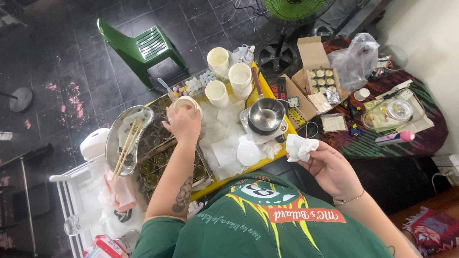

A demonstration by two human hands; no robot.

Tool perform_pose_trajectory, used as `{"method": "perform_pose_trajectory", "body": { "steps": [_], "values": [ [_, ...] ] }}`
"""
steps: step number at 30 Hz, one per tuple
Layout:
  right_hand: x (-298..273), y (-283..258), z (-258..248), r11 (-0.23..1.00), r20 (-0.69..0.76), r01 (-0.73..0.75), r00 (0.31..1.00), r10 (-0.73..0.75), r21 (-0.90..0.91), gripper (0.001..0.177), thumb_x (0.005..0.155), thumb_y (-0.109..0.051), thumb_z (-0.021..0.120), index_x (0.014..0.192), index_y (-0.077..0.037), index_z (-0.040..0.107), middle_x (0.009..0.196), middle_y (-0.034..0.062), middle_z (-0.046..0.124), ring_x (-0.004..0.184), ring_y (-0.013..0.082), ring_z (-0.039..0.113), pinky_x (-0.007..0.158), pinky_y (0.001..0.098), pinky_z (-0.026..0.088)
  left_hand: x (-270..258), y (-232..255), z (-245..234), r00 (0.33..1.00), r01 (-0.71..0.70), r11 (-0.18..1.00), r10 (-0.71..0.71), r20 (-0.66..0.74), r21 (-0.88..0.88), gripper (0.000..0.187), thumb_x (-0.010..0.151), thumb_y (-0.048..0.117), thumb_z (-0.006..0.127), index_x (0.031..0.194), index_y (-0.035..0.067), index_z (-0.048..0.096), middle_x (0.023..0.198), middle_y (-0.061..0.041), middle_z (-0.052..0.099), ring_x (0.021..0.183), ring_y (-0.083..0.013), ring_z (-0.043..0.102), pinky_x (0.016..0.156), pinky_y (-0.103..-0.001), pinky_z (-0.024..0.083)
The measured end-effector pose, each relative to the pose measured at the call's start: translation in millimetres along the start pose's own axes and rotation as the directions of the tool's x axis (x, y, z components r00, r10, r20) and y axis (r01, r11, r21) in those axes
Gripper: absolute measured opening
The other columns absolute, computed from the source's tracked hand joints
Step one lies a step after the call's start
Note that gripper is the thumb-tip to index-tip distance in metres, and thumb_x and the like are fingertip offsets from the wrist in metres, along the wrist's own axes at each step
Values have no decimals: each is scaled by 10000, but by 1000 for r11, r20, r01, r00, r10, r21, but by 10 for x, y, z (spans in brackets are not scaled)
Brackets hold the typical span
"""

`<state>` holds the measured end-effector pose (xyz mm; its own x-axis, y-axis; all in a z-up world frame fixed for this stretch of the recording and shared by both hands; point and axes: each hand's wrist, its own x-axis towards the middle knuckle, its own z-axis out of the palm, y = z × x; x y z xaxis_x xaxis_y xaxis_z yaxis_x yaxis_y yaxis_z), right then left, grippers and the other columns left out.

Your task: Wiping and cleaning small white containers using a cloth.

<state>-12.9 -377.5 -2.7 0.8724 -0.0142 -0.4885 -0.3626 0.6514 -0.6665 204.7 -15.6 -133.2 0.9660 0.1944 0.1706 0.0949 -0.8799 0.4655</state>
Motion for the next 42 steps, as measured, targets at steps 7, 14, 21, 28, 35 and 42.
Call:
{"method": "perform_pose_trajectory", "body": {
  "steps": [7, 14, 21, 28, 35, 42],
  "values": [
    [-9, 121, -3, 1000, -6, -20, 1000, 19, -6, 384, 970, -21, 420, 1322, 42, 562, 1307, 170, 654, 1190, 281, 637, 1054, 428, 481, 43, 274, -440, 958, 83, 977, -132, 256, 195, 315, 877, 488, 744, 942, 182, 781, 1487, -149, 464, 1504, -403, 285, 1229, -720, 122],
    [39, 190, 35, 998, 0, -58, 998, 58, -20, 389, 972, -28, 436, 1332, 24, 575, 1277, 139, 671, 1137, 232, 655, 992, 382, 503, 100, 518, -385, 975, -221, 963, 215, 55, 152, 467, 782, 468, 808, 1105, 150, 696, 1518, -199, 416, 1484, -435, 193, 1120, -724, 35],
    [115, 257, -11, 997, 11, -78, 997, 78, -25, 343, 974, -47, 471, 1289, 2, 595, 1235, 118, 686, 1081, 211, 669, 959, 363, 517, 279, 622, 345, 831, -541, 838, 519, 199, 74, 134, 987, 180, 593, 1002, 156, 724, 1072, -60, 739, 1397, -297, 492, 1188, -696, 26],
    [187, 283, -104, 993, -23, -100, 995, 99, -64, 328, 978, -51, 493, 1280, -9, 613, 1208, 99, 693, 1049, 189, 666, 923, 344, 504, 276, 473, 561, 742, -658, 727, 671, 2, 194, 146, 952, 152, 617, 1046, 142, 728, 1006, -42, 750, 1326, -299, 558, 1218, -679, 33],
    [286, 243, -87, 993, 16, -113, 993, 113, -36, 306, 962, -42, 515, 1246, -7, 625, 1187, 90, 704, 1056, 181, 671, 970, 387, 522, 208, 525, 456, 791, -605, 793, 609, -57, 74, 114, 891, 243, 755, 874, 150, 692, 903, -7, 728, 1194, -258, 613, 1208, -695, 55],
    [414, 251, -167, 988, 87, -79, 992, 91, -130, 283, 968, -32, 564, 1233, 5, 655, 1152, 86, 712, 1011, 166, 663, 931, 330, 513, 205, 602, 334, 790, -583, 811, 553, -264, -46, 245, 820, 325, 827, 863, 130, 685, 919, -42, 717, 1133, -271, 635, 1200, -663, 91]
  ]
}}
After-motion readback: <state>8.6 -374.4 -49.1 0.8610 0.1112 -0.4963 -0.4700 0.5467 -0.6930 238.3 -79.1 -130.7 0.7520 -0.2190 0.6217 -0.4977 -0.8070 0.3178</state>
